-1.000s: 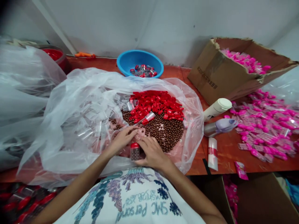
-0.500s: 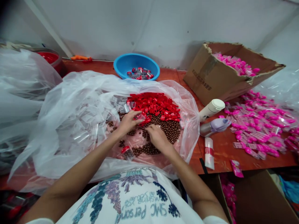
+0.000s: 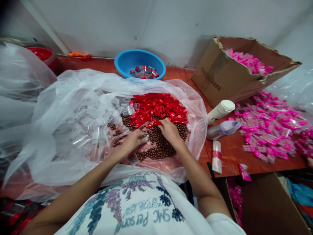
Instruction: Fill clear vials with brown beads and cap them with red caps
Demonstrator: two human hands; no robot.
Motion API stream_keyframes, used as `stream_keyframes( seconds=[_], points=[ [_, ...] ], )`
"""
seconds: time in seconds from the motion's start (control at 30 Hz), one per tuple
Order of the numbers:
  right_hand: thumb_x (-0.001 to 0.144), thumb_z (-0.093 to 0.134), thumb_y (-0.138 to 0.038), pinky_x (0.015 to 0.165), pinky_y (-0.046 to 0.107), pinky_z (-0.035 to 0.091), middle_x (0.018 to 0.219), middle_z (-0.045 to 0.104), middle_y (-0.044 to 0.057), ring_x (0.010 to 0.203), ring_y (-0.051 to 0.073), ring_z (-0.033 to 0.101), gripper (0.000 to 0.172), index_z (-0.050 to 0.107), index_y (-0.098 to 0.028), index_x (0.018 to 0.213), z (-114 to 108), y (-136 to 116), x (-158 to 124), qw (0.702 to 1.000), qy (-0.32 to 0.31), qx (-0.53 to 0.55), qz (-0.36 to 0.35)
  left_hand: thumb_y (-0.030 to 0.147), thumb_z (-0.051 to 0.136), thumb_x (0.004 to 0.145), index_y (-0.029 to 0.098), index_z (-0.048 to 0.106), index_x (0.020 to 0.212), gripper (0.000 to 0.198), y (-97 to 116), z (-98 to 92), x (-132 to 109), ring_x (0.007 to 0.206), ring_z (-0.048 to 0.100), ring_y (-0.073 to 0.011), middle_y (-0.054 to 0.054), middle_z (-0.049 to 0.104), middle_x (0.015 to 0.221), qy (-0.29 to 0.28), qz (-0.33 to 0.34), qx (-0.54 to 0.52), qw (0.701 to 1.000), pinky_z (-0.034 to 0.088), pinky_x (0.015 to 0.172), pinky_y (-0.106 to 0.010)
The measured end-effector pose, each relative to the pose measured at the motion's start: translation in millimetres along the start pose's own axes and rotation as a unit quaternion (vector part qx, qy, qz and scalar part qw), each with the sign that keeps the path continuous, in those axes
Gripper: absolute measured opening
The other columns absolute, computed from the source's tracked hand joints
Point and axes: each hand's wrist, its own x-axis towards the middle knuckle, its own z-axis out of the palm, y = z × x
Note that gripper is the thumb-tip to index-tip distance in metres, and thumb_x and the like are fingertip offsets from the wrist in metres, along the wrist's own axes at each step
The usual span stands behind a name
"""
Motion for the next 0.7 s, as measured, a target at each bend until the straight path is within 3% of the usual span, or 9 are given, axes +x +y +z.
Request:
stream_keyframes(
  seconds=[0.17,0.33,0.5,0.6,0.7],
  points=[
    [0.089,0.048,-0.027,0.084,0.035,0.046,0.104,0.065,0.007,0.094,0.022,0.06,0.03,0.057,-0.021,0.117,-13.1,14.5,-41.8,0.994,0.032,0.069,0.074,0.015,0.063,0.067,0.022,0.073,0.09,0.026,6.4,13.6,17.4,0.094,0.058,-0.0241,-0.005,0.068,0.098,-0.009,0.034,-0.049,0.998,0.039,0.089,-0.033],
    [0.087,0.049,-0.03,0.079,0.036,0.049,0.099,0.069,0.004,0.086,0.022,0.064,0.033,0.057,-0.024,0.118,0.6,17.9,-67.6,0.975,0.015,0.161,0.151,0.018,0.069,0.065,0.023,0.073,0.094,0.03,12.3,28.5,30.5,0.089,0.06,-0.0237,-0.004,0.069,0.095,-0.009,0.031,-0.157,0.987,0.041,0.087,-0.033],
    [0.084,0.051,-0.037,0.061,0.029,0.051,0.097,0.067,0.002,0.064,0.015,0.063,0.041,0.052,-0.025,0.123,17.0,23.4,-71.2,0.913,0.007,0.34,0.228,0.017,0.074,0.06,0.022,0.072,0.098,0.038,19.5,38.2,39.4,0.09,0.06,-0.0233,-0.005,0.069,0.095,-0.004,0.008,-0.208,0.978,0.041,0.09,-0.035],
    [0.079,0.058,-0.04,0.06,0.025,0.05,0.101,0.067,0.004,0.076,0.015,0.064,0.046,0.051,-0.024,0.122,15.7,22.0,-68.5,0.873,0.04,0.421,0.244,0.019,0.077,0.056,0.02,0.07,0.104,0.048,23.3,41.7,41.3,0.086,0.059,-0.0211,-0.004,0.066,0.091,0.01,-0.008,-0.231,0.973,0.042,0.087,-0.034],
    [0.076,0.063,-0.04,0.064,0.025,0.049,0.096,0.068,0.004,0.085,0.017,0.063,0.036,0.058,-0.021,0.106,7.2,16.5,-66.1,0.848,0.075,0.465,0.244,0.023,0.079,0.056,0.017,0.07,0.101,0.047,25.5,43.4,39.6,0.084,0.058,-0.0187,-0.004,0.065,0.09,0.015,-0.03,-0.297,0.954,0.043,0.085,-0.033]
  ],
)
